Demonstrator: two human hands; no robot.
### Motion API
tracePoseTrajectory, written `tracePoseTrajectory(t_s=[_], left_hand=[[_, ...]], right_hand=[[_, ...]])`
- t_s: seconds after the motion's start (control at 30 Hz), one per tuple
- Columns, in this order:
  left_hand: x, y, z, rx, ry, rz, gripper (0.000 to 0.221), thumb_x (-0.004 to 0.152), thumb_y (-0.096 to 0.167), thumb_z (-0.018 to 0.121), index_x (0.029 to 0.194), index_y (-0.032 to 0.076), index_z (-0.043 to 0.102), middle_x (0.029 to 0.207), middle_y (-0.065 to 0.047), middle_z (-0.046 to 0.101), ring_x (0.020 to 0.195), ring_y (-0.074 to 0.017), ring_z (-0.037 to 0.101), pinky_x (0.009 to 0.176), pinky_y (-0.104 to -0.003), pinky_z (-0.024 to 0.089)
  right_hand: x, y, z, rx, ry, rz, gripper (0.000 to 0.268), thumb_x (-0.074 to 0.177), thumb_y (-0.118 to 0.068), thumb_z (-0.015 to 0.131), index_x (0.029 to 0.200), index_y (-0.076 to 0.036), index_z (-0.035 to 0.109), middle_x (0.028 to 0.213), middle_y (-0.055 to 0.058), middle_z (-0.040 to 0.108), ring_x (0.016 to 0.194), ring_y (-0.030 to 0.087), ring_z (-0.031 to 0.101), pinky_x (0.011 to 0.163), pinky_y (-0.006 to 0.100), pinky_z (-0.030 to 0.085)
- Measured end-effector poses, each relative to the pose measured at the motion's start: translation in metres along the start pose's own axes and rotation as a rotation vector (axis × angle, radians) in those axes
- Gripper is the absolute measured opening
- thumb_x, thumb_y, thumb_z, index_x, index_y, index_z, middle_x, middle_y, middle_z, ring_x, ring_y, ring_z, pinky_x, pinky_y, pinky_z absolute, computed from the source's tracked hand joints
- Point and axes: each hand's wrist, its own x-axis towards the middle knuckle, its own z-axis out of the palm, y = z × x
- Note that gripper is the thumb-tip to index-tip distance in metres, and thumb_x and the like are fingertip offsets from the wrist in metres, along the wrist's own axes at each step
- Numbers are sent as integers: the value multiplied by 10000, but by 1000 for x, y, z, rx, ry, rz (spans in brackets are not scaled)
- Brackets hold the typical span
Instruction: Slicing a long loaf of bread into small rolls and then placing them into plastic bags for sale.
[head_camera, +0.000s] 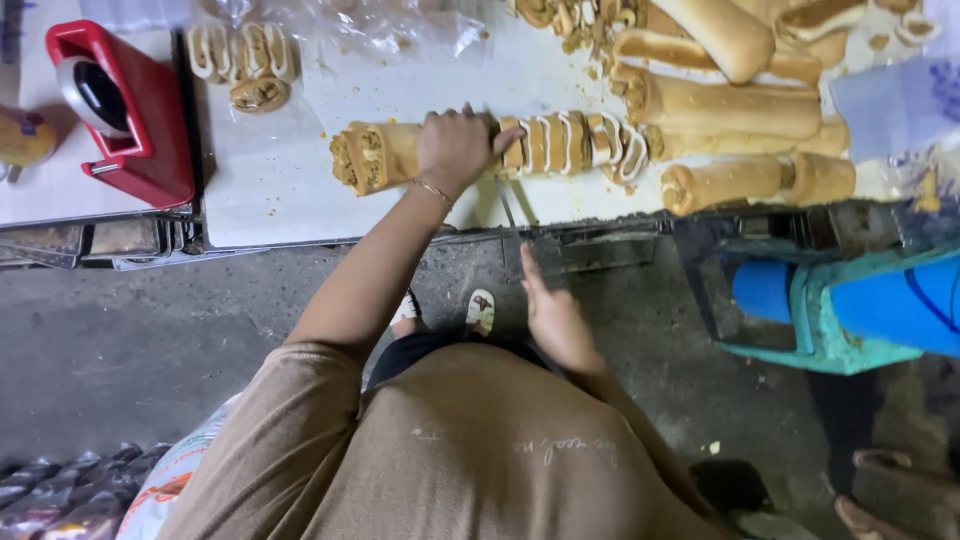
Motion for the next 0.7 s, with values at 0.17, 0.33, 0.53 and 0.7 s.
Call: tracePoseTrajectory(t_s=[0.17, 0.33, 0.53, 0.7], left_hand=[[-6, 3, -1, -5, -27, 14, 832, 1032, 713, 161, 1001, 127, 752, 969, -106, 780, 847, -310, 755, 727, -496, 496], [10, 3, 1, 25, -65, 0, 853, 1060, 795, 210, 741, 127, 634, 595, -27, 598, 533, -202, 617, 562, -358, 480], [9, 0, -1, 18, -32, -4, 863, 1060, 802, 167, 664, 167, 596, 604, -3, 558, 546, -192, 540, 567, -362, 429], [0, 5, -2, 21, -139, -33, 869, 1041, 837, 85, 658, 175, 498, 576, 38, 464, 514, -116, 474, 613, -325, 474]], right_hand=[[91, 12, 46, 41, 125, -55, 557, 1059, -159, 417, 1587, -307, 318, 721, 316, 680, 765, 442, 749, 632, 538, 591], [109, 35, 69, 76, 13, 60, 597, 1094, -204, 378, 1643, -328, 175, 752, 173, 537, 611, 345, 528, 541, 450, 427], [65, 53, 91, 94, -31, 112, 656, 1070, -240, 357, 1639, -416, 83, 689, 254, 562, 641, 451, 603, 635, 534, 464], [75, 43, 93, 103, 43, 39, 609, 1129, -235, 362, 1653, -385, 90, 570, 112, 425, 462, 293, 476, 474, 432, 414]])
